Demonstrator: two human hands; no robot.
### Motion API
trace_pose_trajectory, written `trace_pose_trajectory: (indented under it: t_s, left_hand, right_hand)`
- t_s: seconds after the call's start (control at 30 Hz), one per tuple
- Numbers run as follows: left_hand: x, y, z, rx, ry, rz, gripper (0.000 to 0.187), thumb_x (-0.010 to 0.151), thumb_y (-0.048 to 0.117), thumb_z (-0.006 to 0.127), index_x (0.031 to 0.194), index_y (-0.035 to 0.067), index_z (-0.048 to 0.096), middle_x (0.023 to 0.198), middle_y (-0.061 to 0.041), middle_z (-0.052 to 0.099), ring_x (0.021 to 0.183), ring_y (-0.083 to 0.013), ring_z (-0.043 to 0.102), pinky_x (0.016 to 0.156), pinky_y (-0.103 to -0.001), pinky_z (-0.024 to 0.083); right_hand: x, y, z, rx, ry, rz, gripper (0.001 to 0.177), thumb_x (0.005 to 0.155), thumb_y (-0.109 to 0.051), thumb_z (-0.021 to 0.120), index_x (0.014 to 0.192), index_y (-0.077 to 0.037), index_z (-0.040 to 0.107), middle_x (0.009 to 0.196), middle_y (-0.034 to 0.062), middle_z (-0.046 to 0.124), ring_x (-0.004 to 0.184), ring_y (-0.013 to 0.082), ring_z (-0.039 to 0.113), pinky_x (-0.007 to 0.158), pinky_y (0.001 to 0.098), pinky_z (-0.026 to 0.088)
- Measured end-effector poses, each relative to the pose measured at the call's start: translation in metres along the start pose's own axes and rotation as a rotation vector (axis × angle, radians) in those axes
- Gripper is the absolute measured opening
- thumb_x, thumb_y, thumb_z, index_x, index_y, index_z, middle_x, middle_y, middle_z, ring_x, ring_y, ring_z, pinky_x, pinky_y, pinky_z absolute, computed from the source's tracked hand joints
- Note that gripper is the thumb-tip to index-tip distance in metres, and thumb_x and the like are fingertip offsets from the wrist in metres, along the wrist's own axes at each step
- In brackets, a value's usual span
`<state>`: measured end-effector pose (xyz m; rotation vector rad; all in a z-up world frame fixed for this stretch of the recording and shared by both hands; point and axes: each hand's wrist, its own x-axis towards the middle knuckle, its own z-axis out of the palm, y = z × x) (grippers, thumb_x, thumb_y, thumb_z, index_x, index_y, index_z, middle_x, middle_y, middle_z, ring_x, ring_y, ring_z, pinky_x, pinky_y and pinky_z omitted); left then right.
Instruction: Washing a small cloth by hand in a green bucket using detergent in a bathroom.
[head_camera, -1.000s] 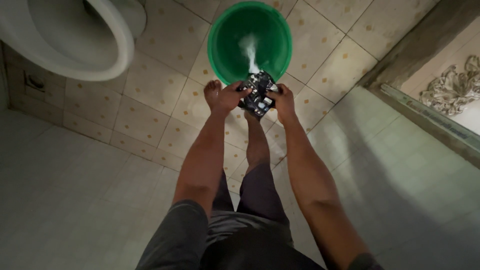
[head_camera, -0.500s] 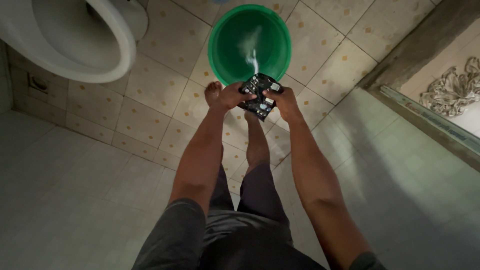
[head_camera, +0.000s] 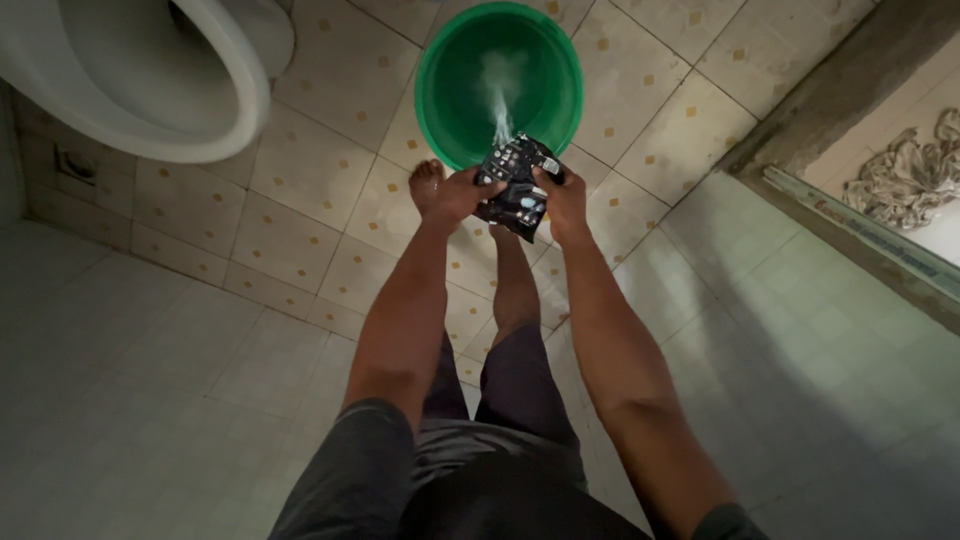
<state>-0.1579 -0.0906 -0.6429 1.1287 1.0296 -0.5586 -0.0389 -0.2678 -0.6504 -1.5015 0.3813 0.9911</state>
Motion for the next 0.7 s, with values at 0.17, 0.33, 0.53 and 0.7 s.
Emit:
trace_pose_trajectory:
  t_s: [0.17,0.33,0.53,0.7]
  left_hand:
    - [0.008,-0.009,0.005,0.142,0.046,-0.006,0.078,0.078,0.057,0.082,0.132,0.005,0.065,0.116,-0.011,0.075,0.102,-0.0208,0.072,0.088,-0.033,0.055]
    - [0.006,-0.001,0.006,0.339,0.086,0.012,0.079,0.081,0.063,0.080,0.129,0.003,0.065,0.112,-0.014,0.074,0.099,-0.0207,0.071,0.086,-0.031,0.054]
    - [0.006,-0.005,0.004,0.182,0.088,0.068,0.079,0.077,0.070,0.072,0.120,0.004,0.073,0.106,-0.014,0.079,0.096,-0.0243,0.074,0.085,-0.038,0.056]
    - [0.015,-0.014,0.004,0.474,0.145,0.055,0.083,0.082,0.076,0.062,0.128,0.007,0.063,0.111,-0.017,0.072,0.102,-0.0304,0.071,0.090,-0.041,0.053]
  right_hand:
    - [-0.005,-0.003,0.003,-0.108,0.077,-0.062,0.027,0.093,-0.014,0.077,0.116,0.000,0.071,0.103,0.0040,0.074,0.090,0.0116,0.066,0.081,0.0288,0.054]
    - [-0.007,-0.013,0.002,-0.327,0.129,-0.096,0.030,0.087,-0.017,0.079,0.109,0.000,0.071,0.095,0.0046,0.075,0.083,0.0129,0.067,0.075,0.0306,0.054]
    - [0.006,0.004,-0.006,0.019,0.082,-0.060,0.024,0.096,-0.023,0.073,0.104,0.000,0.070,0.091,0.0022,0.071,0.084,0.0124,0.064,0.076,0.0290,0.050]
    - [0.029,0.051,-0.028,0.171,0.006,-0.050,0.026,0.104,-0.018,0.078,0.098,0.000,0.062,0.090,0.0034,0.063,0.083,0.0151,0.058,0.073,0.0327,0.045]
